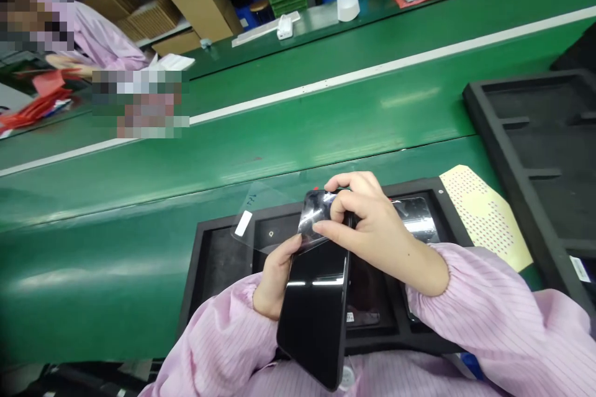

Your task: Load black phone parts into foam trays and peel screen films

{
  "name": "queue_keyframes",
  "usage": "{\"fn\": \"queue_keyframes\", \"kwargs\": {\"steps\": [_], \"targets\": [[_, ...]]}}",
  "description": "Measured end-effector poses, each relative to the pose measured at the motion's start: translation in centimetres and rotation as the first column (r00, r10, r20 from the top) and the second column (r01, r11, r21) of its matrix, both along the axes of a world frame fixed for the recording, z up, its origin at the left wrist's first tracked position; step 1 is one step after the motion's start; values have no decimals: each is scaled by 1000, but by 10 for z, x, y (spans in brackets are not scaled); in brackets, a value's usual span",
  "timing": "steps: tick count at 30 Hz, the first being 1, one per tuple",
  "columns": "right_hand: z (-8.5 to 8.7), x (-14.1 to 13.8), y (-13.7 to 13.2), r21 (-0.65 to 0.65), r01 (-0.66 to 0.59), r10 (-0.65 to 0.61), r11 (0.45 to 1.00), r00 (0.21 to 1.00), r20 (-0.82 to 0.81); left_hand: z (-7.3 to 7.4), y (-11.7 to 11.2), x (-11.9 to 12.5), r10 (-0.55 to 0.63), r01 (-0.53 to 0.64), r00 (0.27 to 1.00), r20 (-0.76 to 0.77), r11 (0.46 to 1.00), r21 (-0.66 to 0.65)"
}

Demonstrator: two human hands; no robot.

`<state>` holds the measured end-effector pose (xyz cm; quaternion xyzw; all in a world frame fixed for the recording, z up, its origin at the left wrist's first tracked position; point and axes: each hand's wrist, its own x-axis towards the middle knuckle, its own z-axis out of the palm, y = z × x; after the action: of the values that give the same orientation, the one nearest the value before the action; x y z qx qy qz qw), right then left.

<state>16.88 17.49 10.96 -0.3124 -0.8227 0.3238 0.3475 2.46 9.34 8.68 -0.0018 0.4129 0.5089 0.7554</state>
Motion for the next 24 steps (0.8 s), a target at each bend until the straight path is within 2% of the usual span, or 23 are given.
{"fn": "queue_keyframes", "kwargs": {"steps": [3,5,6,8,10,12,14,16,18,19,20,21,23,24], "targets": [[-2,2,1,-52,74,-79,996,990,-113,1,-1,0,28,-28,1000,-7,999,40],[-3,2,2,-196,148,-192,969,955,-226,1,-4,0,98,-93,994,-44,991,99],[-3,1,2,-304,141,-215,942,950,-226,1,-5,-1,143,-132,987,-78,983,128],[0,-1,0,-521,24,-102,853,987,-122,2,-6,-3,225,-195,962,-158,964,183],[4,-4,-1,-689,-84,117,720,993,1,5,-6,-7,285,-234,934,-217,944,232],[7,-5,1,-779,-88,204,620,978,52,10,-3,-16,390,-324,885,-255,908,265],[7,-5,6,-815,-27,136,579,989,64,18,0,-30,565,-493,774,-287,821,288],[4,-6,11,-817,33,20,576,998,54,29,2,-45,737,-684,604,-302,674,278],[-4,-11,10,-821,70,-34,567,998,62,38,0,-57,829,-806,474,-298,545,233],[-9,-16,5,-831,66,-10,552,997,73,42,-1,-60,846,-836,446,-293,510,201],[-15,-21,-1,-841,39,55,540,995,81,44,-3,-61,847,-847,447,-287,504,169],[-21,-27,-9,-847,-4,146,531,986,86,45,-5,-60,837,-839,472,-277,523,149],[-32,-38,-25,-839,-99,322,535,942,94,42,-9,-54,766,-755,595,-242,636,158],[-36,-42,-30,-808,-132,360,574,927,105,40,-11,-50,700,-678,676,-231,713,179]]}}
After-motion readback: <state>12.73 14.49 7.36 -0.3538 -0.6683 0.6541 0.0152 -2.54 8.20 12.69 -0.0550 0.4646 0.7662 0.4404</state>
